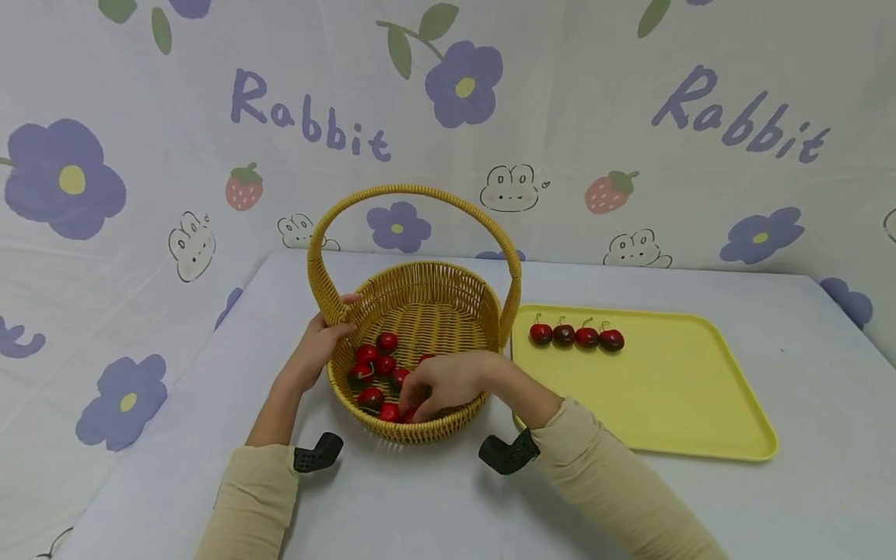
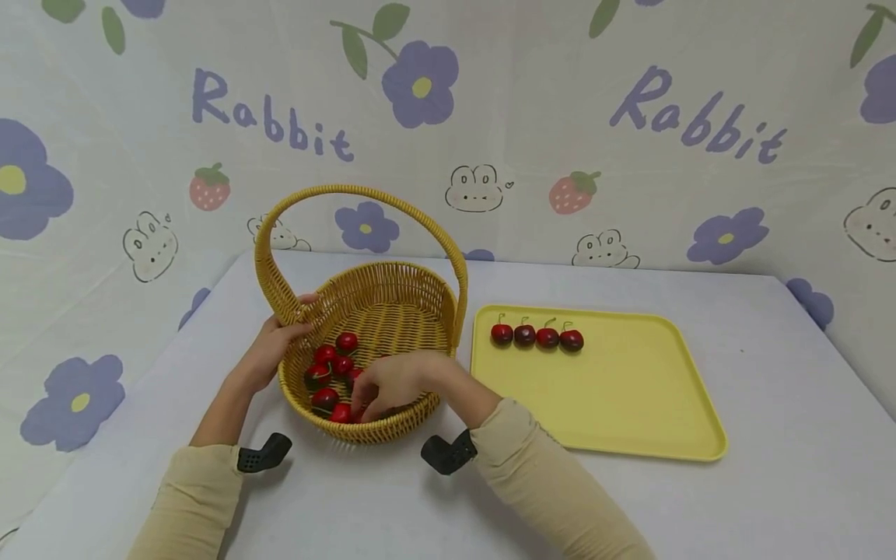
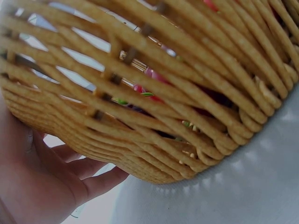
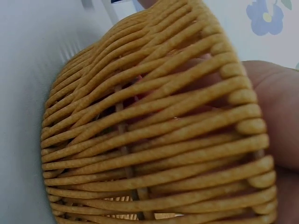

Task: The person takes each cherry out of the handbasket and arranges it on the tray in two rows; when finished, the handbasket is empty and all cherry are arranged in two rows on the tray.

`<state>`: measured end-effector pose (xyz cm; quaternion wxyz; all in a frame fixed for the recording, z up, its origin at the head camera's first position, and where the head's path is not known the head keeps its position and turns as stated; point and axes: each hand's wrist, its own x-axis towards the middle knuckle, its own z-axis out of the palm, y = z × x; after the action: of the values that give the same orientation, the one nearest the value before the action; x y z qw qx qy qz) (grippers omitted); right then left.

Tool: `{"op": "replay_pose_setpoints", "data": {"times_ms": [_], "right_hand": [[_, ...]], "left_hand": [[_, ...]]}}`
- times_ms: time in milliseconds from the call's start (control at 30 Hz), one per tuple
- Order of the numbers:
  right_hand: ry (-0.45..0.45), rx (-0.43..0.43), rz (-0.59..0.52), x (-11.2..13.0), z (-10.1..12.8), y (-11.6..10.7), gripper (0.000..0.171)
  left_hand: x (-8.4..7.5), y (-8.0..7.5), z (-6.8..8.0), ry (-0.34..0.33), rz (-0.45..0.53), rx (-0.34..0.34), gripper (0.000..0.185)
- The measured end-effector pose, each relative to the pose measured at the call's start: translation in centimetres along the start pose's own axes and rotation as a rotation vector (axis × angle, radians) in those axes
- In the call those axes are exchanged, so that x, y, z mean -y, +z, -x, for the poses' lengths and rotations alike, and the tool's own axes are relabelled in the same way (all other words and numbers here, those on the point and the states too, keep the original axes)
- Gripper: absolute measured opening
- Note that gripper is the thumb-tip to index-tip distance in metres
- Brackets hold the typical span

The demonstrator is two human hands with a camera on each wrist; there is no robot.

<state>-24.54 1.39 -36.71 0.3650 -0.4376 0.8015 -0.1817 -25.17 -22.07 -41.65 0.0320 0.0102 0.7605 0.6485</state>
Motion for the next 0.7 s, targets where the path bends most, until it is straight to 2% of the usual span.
{"op": "replay_pose_setpoints", "data": {"times_ms": [133, 267, 367, 567, 700], "right_hand": [[0.009, 0.008, 0.006, 0.1, -0.4, 0.2, 0.015], [0.009, 0.017, 0.029, 0.0, -0.5, 0.2, 0.024], [-0.017, -0.017, -0.006, -0.2, -0.4, 0.0, 0.027], [-0.08, -0.165, -0.226, -0.9, 0.5, -0.8, 0.032], [-0.12, -0.217, -0.381, -1.3, 1.2, -1.3, 0.04]], "left_hand": [[0.2, -0.1, 0.0, 0.002, -0.006, -0.004, 0.048], [0.4, -0.2, -0.1, 0.005, -0.004, -0.005, 0.049], [0.4, -0.2, -0.1, 0.002, 0.0, -0.009, 0.049], [0.4, -0.3, -0.1, 0.0, -0.009, -0.012, 0.048], [0.4, -0.3, -0.2, 0.002, -0.01, -0.007, 0.048]]}}
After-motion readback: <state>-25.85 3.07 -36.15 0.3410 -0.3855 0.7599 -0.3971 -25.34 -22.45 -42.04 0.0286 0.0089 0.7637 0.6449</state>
